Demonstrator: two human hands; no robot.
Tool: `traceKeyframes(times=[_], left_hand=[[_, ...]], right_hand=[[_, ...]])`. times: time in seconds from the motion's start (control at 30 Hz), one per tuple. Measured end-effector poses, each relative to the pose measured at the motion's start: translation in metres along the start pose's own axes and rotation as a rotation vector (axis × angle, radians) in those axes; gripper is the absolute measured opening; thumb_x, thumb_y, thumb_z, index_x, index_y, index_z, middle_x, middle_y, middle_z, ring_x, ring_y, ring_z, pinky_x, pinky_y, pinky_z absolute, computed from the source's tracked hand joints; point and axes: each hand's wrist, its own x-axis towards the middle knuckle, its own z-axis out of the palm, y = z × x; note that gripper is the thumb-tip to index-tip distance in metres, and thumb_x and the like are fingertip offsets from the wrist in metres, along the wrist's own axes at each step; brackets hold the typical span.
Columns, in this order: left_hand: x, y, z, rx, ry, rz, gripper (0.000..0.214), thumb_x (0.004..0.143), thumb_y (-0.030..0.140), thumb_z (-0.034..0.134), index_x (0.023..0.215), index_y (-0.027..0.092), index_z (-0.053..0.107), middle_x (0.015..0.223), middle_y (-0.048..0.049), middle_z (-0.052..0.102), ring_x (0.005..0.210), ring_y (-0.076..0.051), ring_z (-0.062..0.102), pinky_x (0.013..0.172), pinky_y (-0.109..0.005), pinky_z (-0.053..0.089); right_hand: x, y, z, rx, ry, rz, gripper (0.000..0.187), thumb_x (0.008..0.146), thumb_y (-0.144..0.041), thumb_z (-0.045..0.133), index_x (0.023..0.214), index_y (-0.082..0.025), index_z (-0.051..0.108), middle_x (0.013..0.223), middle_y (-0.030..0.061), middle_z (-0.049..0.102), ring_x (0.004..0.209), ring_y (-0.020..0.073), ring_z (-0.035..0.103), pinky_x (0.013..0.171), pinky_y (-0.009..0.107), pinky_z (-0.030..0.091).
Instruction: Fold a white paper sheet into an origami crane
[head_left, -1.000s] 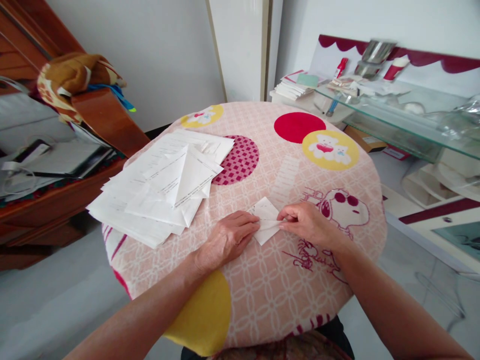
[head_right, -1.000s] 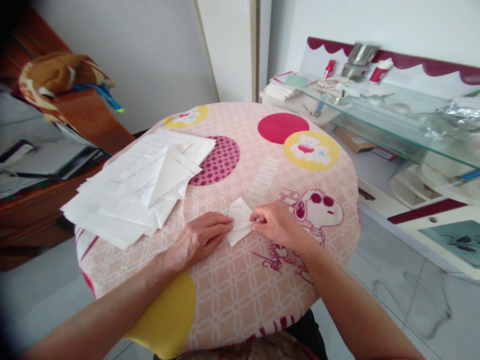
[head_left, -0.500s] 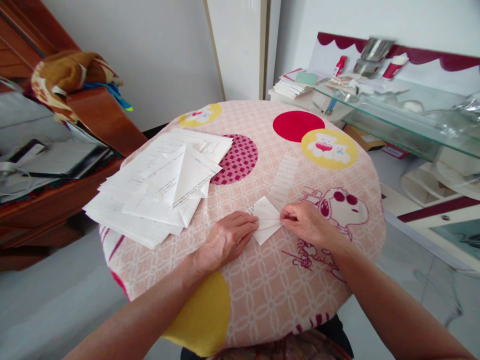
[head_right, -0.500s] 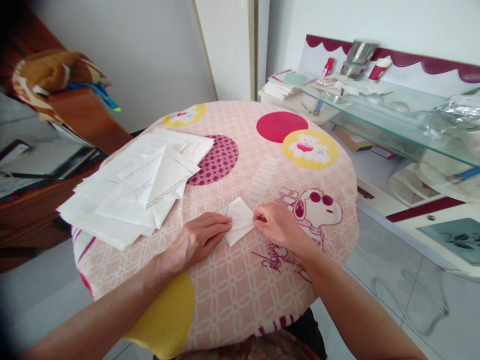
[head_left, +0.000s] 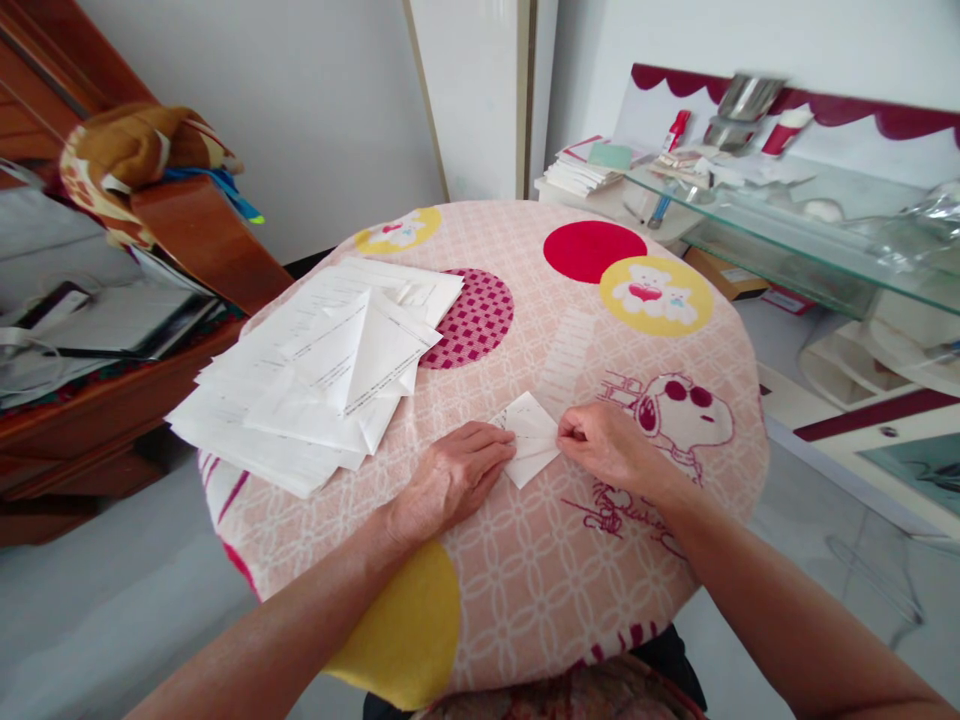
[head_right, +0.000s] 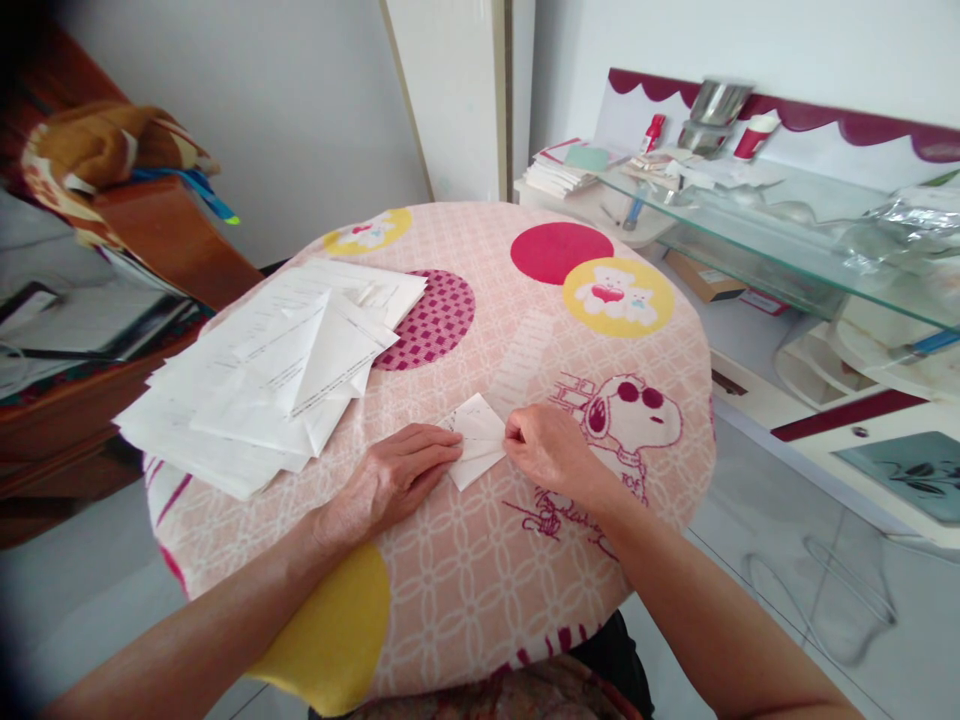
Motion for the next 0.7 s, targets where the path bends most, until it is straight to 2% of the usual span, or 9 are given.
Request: traceKeyframes(times=[0.1, 0.3, 0.53, 0.7], left_hand=[[0.0, 0.001, -0.001, 0.064, -0.04, 0.023, 0.021, 0.096, 0.013, 0.052, 0.112, 0.014, 0.065, 0.11, -0.0097, 0.071, 0.104, -0.021, 0.064, 0.091, -0.036, 0.056], [0.0, 0.004, -0.001, 0.28, -0.202, 0.081, 0.043, 0.095, 0.01, 0.048, 0.136, 0.023, 0.054, 0.114, -0.0083, 0.066, 0.102, -0.023, 0.06, 0.086, -0.037, 0.055], [0.007, 0.013, -0.002, 0.444, -0.35, 0.039, 0.051, 0.095, 0.011, 0.047, 0.142, 0.03, 0.046, 0.113, -0.0078, 0.06, 0.101, -0.023, 0.054, 0.087, -0.035, 0.052], [0.012, 0.021, -0.003, 0.501, -0.4, 0.014, 0.051, 0.097, 0.013, 0.046, 0.144, 0.031, 0.044, 0.11, -0.0075, 0.059, 0.101, -0.023, 0.054, 0.088, -0.036, 0.051]], right_hand=[[0.002, -0.002, -0.002, 0.014, -0.019, 0.064, 0.016, 0.073, -0.01, 0.058, 0.064, -0.015, 0.069, 0.058, 0.0022, 0.062, 0.055, 0.0136, 0.053, 0.054, 0.027, 0.029], [0.005, -0.005, -0.007, 0.084, -0.053, 0.111, 0.012, 0.069, -0.011, 0.06, 0.063, -0.016, 0.069, 0.058, 0.002, 0.064, 0.056, 0.0137, 0.055, 0.053, 0.026, 0.03], [0.004, 0.008, -0.009, 0.211, -0.096, 0.168, 0.013, 0.068, -0.01, 0.056, 0.059, -0.016, 0.063, 0.051, -0.0002, 0.06, 0.049, 0.0117, 0.053, 0.047, 0.022, 0.03], [-0.001, 0.017, -0.012, 0.333, 0.04, 0.151, 0.012, 0.07, -0.011, 0.053, 0.066, -0.016, 0.062, 0.052, -0.0014, 0.06, 0.047, 0.011, 0.053, 0.047, 0.022, 0.033]])
